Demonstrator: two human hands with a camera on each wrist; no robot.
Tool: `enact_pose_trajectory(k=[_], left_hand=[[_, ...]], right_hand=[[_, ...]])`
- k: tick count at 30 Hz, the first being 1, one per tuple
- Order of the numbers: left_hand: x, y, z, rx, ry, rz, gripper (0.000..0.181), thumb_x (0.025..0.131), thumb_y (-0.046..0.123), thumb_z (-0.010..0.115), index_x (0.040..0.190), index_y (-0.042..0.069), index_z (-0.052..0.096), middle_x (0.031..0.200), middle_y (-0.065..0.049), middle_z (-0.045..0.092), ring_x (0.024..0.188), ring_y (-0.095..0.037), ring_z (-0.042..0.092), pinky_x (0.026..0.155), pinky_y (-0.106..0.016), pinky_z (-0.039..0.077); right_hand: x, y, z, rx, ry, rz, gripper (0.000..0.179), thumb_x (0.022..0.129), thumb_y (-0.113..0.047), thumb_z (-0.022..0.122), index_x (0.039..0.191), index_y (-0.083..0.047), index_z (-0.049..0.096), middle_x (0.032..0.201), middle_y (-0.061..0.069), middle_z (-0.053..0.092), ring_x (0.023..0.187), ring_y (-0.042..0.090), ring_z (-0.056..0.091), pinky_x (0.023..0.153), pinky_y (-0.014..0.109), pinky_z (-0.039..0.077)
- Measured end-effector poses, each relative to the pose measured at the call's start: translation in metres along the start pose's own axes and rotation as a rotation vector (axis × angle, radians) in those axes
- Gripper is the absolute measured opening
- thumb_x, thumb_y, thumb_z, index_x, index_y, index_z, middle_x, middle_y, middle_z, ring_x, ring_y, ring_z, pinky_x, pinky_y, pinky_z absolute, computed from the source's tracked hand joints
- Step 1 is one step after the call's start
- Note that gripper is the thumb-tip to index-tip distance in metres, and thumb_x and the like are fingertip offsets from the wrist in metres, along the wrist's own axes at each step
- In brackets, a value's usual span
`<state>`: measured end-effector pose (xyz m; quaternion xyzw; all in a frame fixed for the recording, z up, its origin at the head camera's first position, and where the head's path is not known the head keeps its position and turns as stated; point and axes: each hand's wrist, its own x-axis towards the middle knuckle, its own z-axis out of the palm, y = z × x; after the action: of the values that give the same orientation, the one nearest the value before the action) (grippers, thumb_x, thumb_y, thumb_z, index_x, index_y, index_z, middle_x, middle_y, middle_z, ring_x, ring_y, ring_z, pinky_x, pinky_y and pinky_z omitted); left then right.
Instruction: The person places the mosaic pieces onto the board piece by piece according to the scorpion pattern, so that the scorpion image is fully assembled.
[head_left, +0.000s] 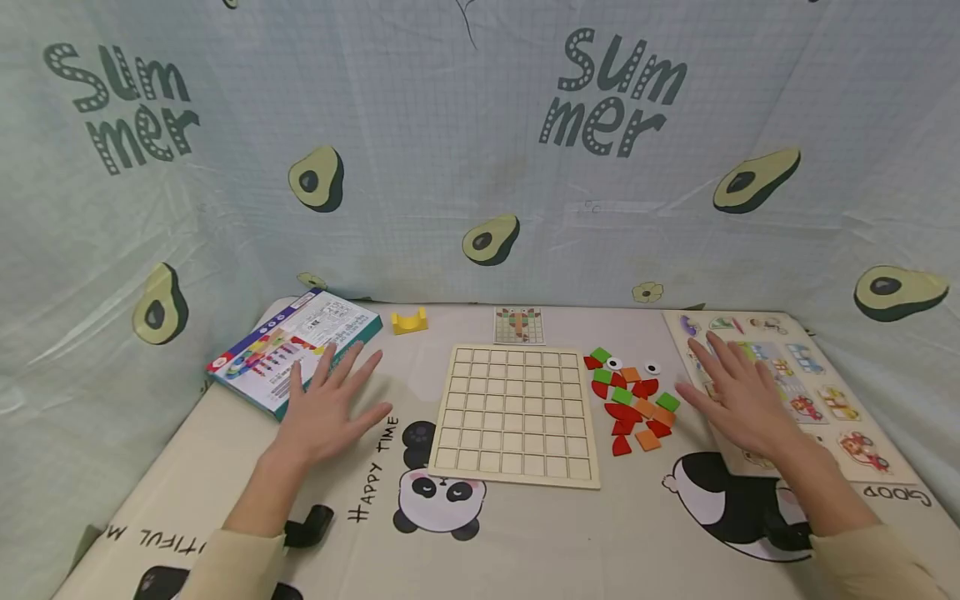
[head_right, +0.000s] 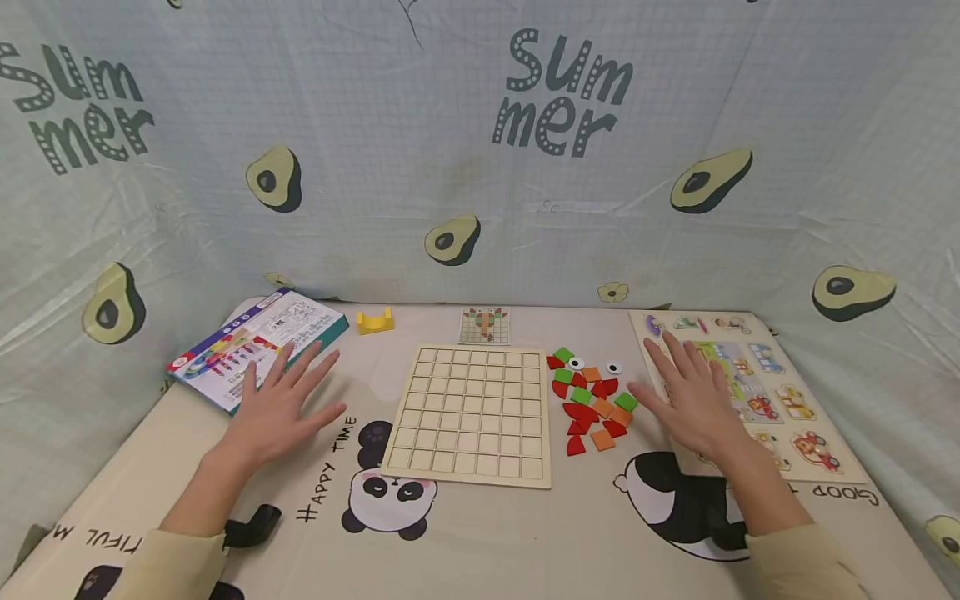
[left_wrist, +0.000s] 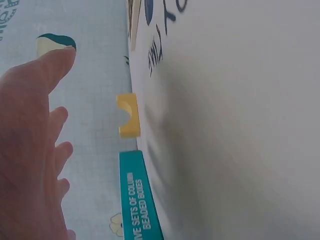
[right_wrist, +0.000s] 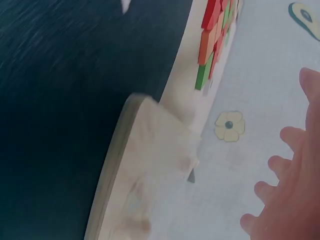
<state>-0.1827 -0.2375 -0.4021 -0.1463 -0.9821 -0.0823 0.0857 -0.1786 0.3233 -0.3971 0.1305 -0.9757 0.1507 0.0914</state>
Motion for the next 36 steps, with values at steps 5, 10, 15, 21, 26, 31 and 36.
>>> enact_pose_trajectory(k=[5,10,15,21,26,31,36], left_hand=[[0.005,0.009,0.007,-0.030,0.008,0.009,0.081,0.095,0.066,0.052,0.161,0.023,0.031,0.167,-0.011,0.019,0.151,-0.043,0.006,0.111,-0.075,0.001],[0.011,0.020,0.015,-0.074,0.010,0.024,0.081,0.095,0.064,0.053,0.161,0.022,0.030,0.167,-0.011,0.020,0.151,-0.043,0.006,0.113,-0.072,0.003],[0.017,0.033,0.021,-0.168,0.004,0.023,0.082,0.094,0.061,0.057,0.161,0.021,0.030,0.167,-0.010,0.020,0.152,-0.041,0.005,0.115,-0.069,0.004],[0.030,0.047,0.026,-0.305,-0.004,0.037,0.083,0.094,0.057,0.060,0.162,0.020,0.028,0.167,-0.009,0.019,0.152,-0.041,0.008,0.115,-0.068,0.007],[0.038,0.049,0.032,-0.427,-0.024,0.069,0.084,0.094,0.052,0.064,0.161,0.017,0.028,0.166,-0.011,0.021,0.151,-0.043,0.010,0.116,-0.066,0.009],[0.038,0.046,0.040,-0.494,-0.071,0.089,0.085,0.092,0.046,0.069,0.161,0.017,0.030,0.166,-0.009,0.022,0.152,-0.039,0.010,0.118,-0.061,0.011],[0.034,0.043,0.046,-0.525,-0.142,0.131,0.086,0.088,0.047,0.074,0.160,0.019,0.033,0.165,-0.007,0.025,0.152,-0.036,0.012,0.119,-0.059,0.012]], right_hand=[[0.008,-0.007,0.005,0.041,-0.002,0.006,0.080,0.100,-0.049,0.056,0.158,-0.002,0.026,0.160,0.030,0.019,0.143,0.054,0.017,0.110,0.074,0.008],[0.014,-0.012,0.011,0.095,0.002,-0.005,0.077,0.099,-0.043,0.062,0.156,-0.002,0.031,0.158,0.030,0.023,0.140,0.054,0.023,0.106,0.077,0.017],[0.019,-0.015,0.018,0.155,-0.026,0.038,0.075,0.098,-0.040,0.065,0.156,-0.004,0.033,0.156,0.031,0.027,0.138,0.054,0.026,0.104,0.076,0.025],[0.026,-0.012,0.023,0.190,-0.056,0.079,0.071,0.097,-0.036,0.068,0.153,-0.004,0.038,0.152,0.033,0.030,0.135,0.055,0.029,0.102,0.075,0.031],[0.030,-0.010,0.024,0.234,-0.091,0.093,0.064,0.096,-0.029,0.070,0.148,-0.001,0.043,0.147,0.034,0.034,0.132,0.055,0.032,0.101,0.074,0.034],[0.034,-0.008,0.027,0.245,-0.118,0.075,0.058,0.095,-0.024,0.072,0.142,0.001,0.049,0.139,0.031,0.044,0.127,0.052,0.041,0.100,0.069,0.040],[0.036,-0.005,0.030,0.245,-0.150,0.068,0.052,0.094,-0.025,0.072,0.135,0.002,0.054,0.127,0.028,0.052,0.116,0.047,0.050,0.095,0.063,0.046]])
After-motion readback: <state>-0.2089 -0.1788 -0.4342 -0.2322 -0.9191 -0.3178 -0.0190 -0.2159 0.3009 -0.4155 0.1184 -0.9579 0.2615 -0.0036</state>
